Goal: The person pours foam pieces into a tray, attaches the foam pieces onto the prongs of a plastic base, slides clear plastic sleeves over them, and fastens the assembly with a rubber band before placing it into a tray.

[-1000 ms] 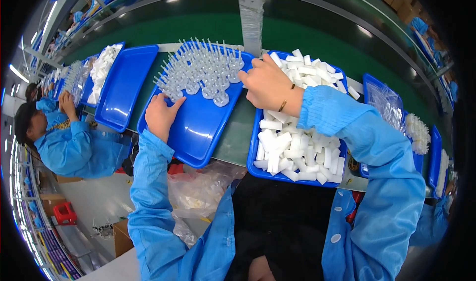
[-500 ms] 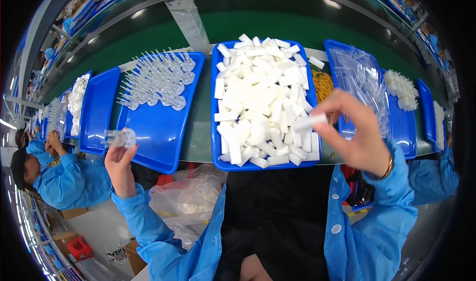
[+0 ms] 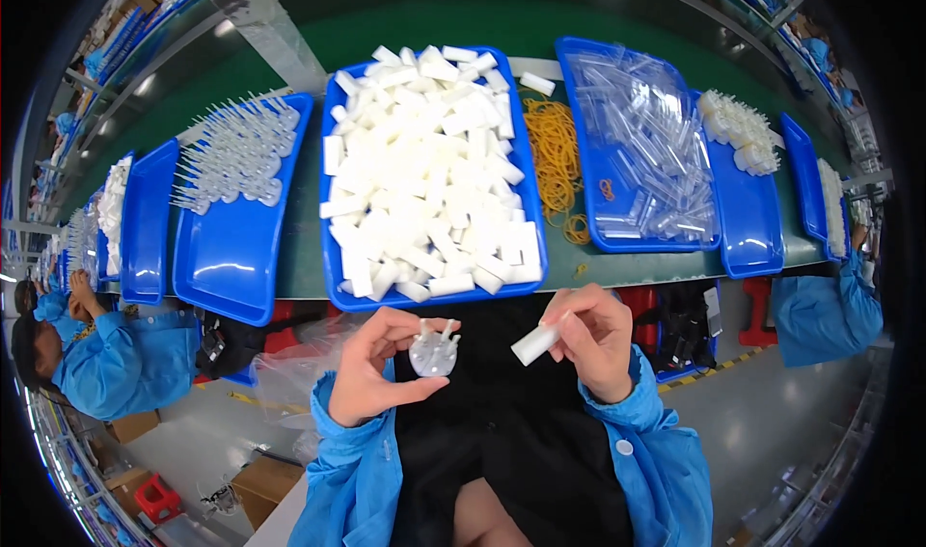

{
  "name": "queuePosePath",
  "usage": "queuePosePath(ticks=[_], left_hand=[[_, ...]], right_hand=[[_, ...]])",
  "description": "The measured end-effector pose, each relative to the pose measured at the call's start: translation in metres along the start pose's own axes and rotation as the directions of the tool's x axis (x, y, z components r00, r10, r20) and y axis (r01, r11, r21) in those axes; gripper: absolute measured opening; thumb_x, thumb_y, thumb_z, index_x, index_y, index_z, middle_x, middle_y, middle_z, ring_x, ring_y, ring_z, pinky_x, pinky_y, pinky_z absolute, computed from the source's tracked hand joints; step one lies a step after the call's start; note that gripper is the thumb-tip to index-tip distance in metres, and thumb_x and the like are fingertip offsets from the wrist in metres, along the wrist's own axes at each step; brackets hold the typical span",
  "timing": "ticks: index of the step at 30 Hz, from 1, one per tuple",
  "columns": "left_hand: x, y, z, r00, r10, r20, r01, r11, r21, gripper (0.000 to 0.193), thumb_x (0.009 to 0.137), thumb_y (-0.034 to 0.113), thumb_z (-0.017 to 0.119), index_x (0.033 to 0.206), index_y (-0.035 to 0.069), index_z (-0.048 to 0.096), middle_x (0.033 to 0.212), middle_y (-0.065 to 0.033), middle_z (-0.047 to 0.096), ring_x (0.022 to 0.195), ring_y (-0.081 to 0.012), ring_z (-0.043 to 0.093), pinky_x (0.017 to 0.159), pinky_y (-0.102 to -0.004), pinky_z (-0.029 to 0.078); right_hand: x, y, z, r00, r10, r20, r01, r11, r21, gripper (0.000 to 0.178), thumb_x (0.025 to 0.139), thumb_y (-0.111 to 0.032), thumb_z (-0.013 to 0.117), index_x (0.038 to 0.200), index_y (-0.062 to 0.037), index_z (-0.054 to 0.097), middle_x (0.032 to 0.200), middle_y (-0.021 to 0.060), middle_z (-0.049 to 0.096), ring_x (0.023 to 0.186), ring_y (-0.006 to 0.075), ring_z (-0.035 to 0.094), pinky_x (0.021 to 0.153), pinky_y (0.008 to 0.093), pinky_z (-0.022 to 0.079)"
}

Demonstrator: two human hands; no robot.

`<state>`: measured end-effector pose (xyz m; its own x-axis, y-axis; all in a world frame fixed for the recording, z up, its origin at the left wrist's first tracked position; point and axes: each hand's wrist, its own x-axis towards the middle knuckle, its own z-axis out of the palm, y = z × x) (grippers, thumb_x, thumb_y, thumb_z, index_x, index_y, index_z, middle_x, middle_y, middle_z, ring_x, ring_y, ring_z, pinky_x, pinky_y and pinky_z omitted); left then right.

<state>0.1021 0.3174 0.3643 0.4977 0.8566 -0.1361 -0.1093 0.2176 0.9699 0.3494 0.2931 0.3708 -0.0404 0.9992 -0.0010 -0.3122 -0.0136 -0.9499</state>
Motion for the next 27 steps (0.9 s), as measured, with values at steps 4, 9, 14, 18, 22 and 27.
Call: queuePosePath(ticks=[4, 9, 14, 18, 22, 27], left_hand=[[0.010, -0.004, 0.026, 1.000, 0.007, -0.020, -0.007, 1.000, 0.028, 0.049, 0.064, -0.005, 0.076, 0.103, 0.001, 0.047, 0.114, -0.0187, 0.059, 0.095, -0.0158, 0.058, 0.084, -0.0289, 0.045], [0.014, -0.003, 0.038, 0.998, 0.054, -0.023, -0.051, 0.993, 0.110, 0.048, 0.064, -0.001, 0.079, 0.102, -0.001, 0.050, 0.110, -0.0186, 0.060, 0.099, -0.0208, 0.060, 0.085, -0.0304, 0.046], [0.011, -0.006, 0.038, 0.998, 0.057, -0.035, -0.056, 0.998, 0.022, 0.050, 0.063, -0.002, 0.078, 0.104, -0.002, 0.050, 0.110, -0.0202, 0.060, 0.107, -0.0263, 0.057, 0.090, -0.0337, 0.044], [0.007, -0.008, 0.039, 0.997, 0.045, -0.068, -0.049, 0.998, -0.050, 0.051, 0.063, -0.003, 0.078, 0.105, -0.002, 0.049, 0.111, -0.0206, 0.059, 0.109, -0.0265, 0.056, 0.092, -0.0342, 0.043], [0.004, -0.014, 0.037, 0.995, 0.057, -0.081, -0.063, 0.995, -0.072, 0.052, 0.064, -0.004, 0.077, 0.108, -0.001, 0.049, 0.113, -0.0209, 0.058, 0.110, -0.0284, 0.055, 0.094, -0.0358, 0.042], [0.005, -0.016, 0.038, 0.988, 0.072, -0.138, -0.092, 0.985, -0.145, 0.053, 0.065, -0.006, 0.075, 0.110, -0.001, 0.048, 0.115, -0.0210, 0.057, 0.109, -0.0297, 0.055, 0.094, -0.0369, 0.042]], right_hand=[[0.001, -0.013, -0.020, 0.997, -0.009, 0.075, 0.000, 0.992, 0.126, 0.008, 0.083, 0.002, 0.056, 0.091, 0.0044, 0.054, 0.081, 0.0134, 0.057, 0.058, 0.0116, 0.054, 0.053, 0.0210, 0.043], [0.006, -0.018, -0.035, 0.988, -0.021, 0.155, 0.007, 0.996, 0.086, 0.019, 0.081, 0.001, 0.059, 0.099, 0.0034, 0.052, 0.092, 0.0135, 0.055, 0.074, 0.0132, 0.055, 0.064, 0.0230, 0.046], [0.011, -0.017, -0.035, 0.987, -0.026, 0.157, 0.015, 0.997, 0.072, 0.021, 0.083, -0.003, 0.059, 0.101, 0.0035, 0.052, 0.093, 0.0133, 0.054, 0.075, 0.0126, 0.053, 0.065, 0.0227, 0.045], [0.009, -0.013, -0.035, 0.992, -0.060, 0.112, 0.060, 0.998, 0.008, 0.018, 0.087, -0.008, 0.055, 0.100, 0.0037, 0.052, 0.091, 0.0126, 0.055, 0.066, 0.0097, 0.050, 0.059, 0.0208, 0.042], [0.010, -0.011, -0.033, 0.992, -0.070, 0.102, 0.072, 0.997, -0.010, 0.016, 0.089, -0.010, 0.051, 0.098, 0.0031, 0.053, 0.089, 0.0120, 0.055, 0.062, 0.0079, 0.048, 0.055, 0.0200, 0.040], [0.013, -0.013, -0.028, 0.988, -0.128, 0.088, 0.134, 0.988, -0.077, 0.015, 0.090, -0.010, 0.050, 0.097, 0.0030, 0.053, 0.088, 0.0121, 0.056, 0.062, 0.0080, 0.047, 0.054, 0.0195, 0.039]])
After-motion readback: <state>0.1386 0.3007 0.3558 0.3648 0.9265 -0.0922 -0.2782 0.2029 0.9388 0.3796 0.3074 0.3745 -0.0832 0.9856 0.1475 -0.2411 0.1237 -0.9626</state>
